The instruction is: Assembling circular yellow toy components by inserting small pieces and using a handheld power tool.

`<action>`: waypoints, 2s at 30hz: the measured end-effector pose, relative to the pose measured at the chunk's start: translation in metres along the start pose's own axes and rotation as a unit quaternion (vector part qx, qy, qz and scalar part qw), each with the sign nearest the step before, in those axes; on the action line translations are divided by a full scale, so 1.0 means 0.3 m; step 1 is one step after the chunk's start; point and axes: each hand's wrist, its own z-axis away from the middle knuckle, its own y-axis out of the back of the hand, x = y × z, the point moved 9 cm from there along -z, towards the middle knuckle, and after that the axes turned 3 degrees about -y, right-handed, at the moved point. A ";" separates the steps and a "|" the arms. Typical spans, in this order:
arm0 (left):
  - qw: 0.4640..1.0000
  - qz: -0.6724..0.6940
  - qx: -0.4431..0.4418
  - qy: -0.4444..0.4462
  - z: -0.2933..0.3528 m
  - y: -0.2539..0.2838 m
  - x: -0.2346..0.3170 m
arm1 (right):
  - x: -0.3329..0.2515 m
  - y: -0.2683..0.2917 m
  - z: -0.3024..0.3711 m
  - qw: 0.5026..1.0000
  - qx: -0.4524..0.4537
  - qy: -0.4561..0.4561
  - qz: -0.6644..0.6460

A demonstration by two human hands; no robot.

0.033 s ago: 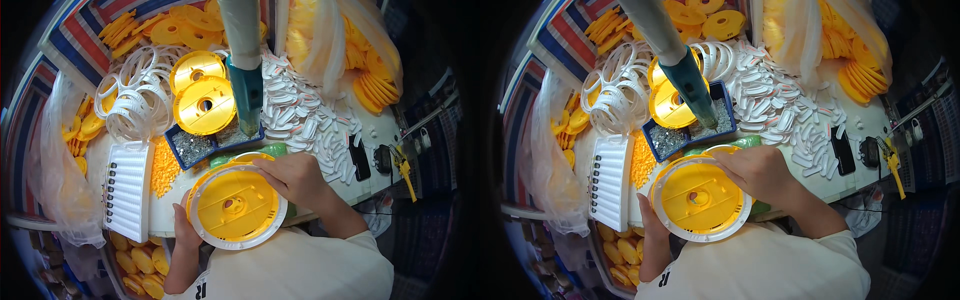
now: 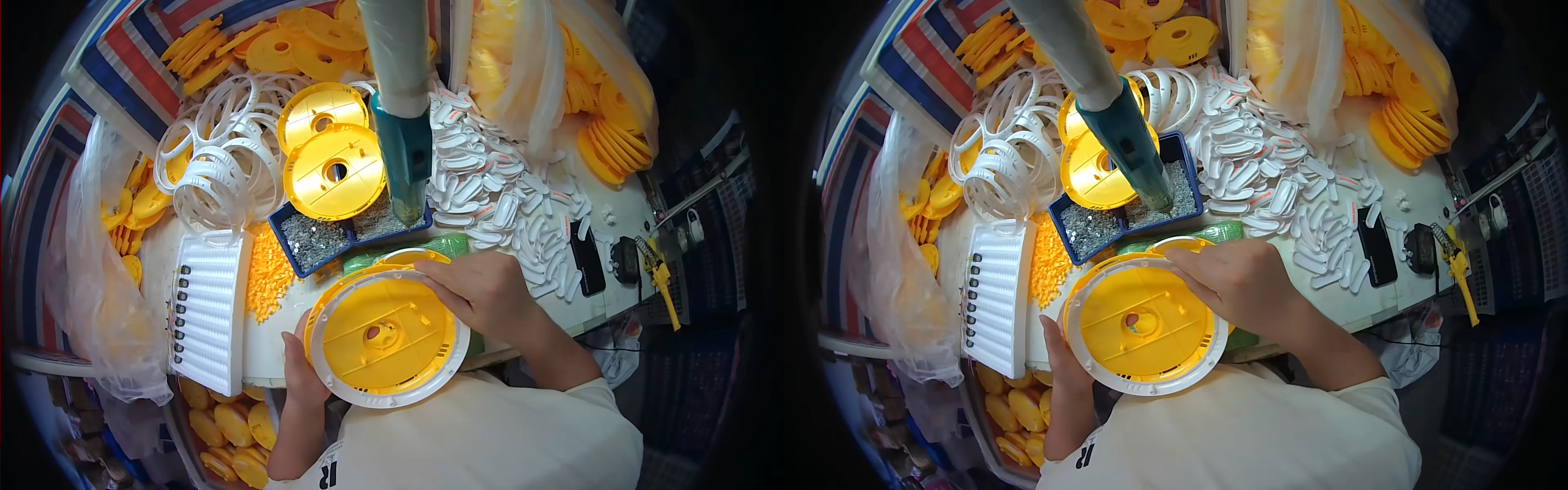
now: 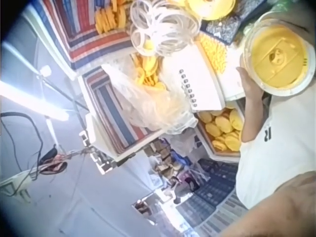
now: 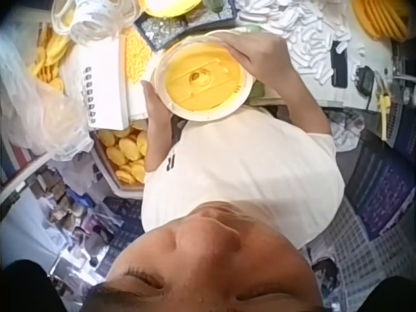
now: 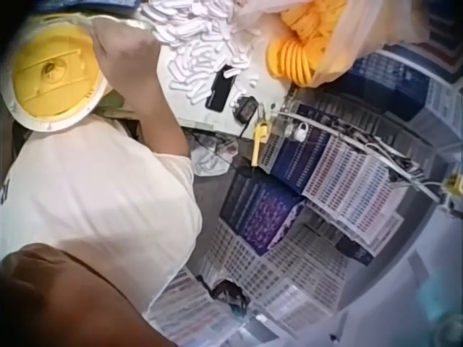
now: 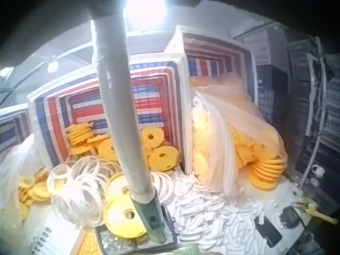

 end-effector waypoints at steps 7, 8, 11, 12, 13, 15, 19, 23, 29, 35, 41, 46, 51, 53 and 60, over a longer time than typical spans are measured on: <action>0.999 -0.045 -0.017 -0.011 0.001 -0.022 0.017 | 0.005 -0.015 0.012 0.999 -0.009 -0.018 0.034; 0.998 -0.060 -0.020 -0.013 0.003 -0.025 0.020 | 0.013 -0.019 0.015 0.999 -0.008 -0.034 0.020; 0.996 -0.070 -0.049 -0.030 0.008 -0.035 0.023 | 0.026 -0.038 0.026 0.998 0.006 -0.055 -0.001; 0.996 -0.070 -0.044 -0.033 0.008 -0.040 0.024 | 0.031 -0.036 0.028 0.998 0.023 -0.064 -0.004; 0.994 -0.059 -0.069 -0.056 0.009 -0.071 0.037 | 0.028 -0.038 0.029 0.998 0.020 -0.061 -0.006; 0.991 -0.048 -0.091 -0.083 0.021 -0.094 0.070 | 0.037 -0.040 0.031 0.997 0.013 -0.072 0.009; 0.993 -0.107 -0.041 -0.013 0.027 -0.071 0.096 | 0.090 -0.056 0.055 0.991 -0.015 -0.118 -0.065; 0.937 -0.341 -0.024 -0.073 -0.008 -0.022 0.160 | 0.147 -0.136 0.104 0.903 -0.122 -0.256 -0.324; 0.926 -0.317 0.108 -0.174 -0.060 0.095 0.157 | 0.067 -0.220 0.128 0.855 -0.172 -0.249 -0.420; 0.959 -0.164 0.141 -0.183 -0.085 0.082 0.134 | 0.082 -0.319 0.213 0.742 -0.189 -0.358 -0.535; 0.978 -0.090 0.149 -0.111 -0.086 0.041 0.062 | 0.098 -0.364 0.207 0.481 -0.049 -0.404 -0.777; 0.962 -0.196 0.095 -0.162 -0.100 -0.053 -0.043 | 0.201 -0.642 0.391 0.536 -0.115 -0.463 -0.696; 0.918 -0.350 0.104 -0.153 -0.097 0.049 0.013 | 0.076 -0.140 0.130 0.815 -0.062 -0.279 -0.504; 0.894 -0.420 0.112 -0.111 -0.095 0.085 -0.007 | 0.010 -0.066 0.073 0.952 -0.127 -0.078 -0.267; 0.901 -0.424 0.069 -0.059 -0.090 0.060 -0.092 | 0.032 -0.163 0.145 0.988 -0.125 -0.073 -0.051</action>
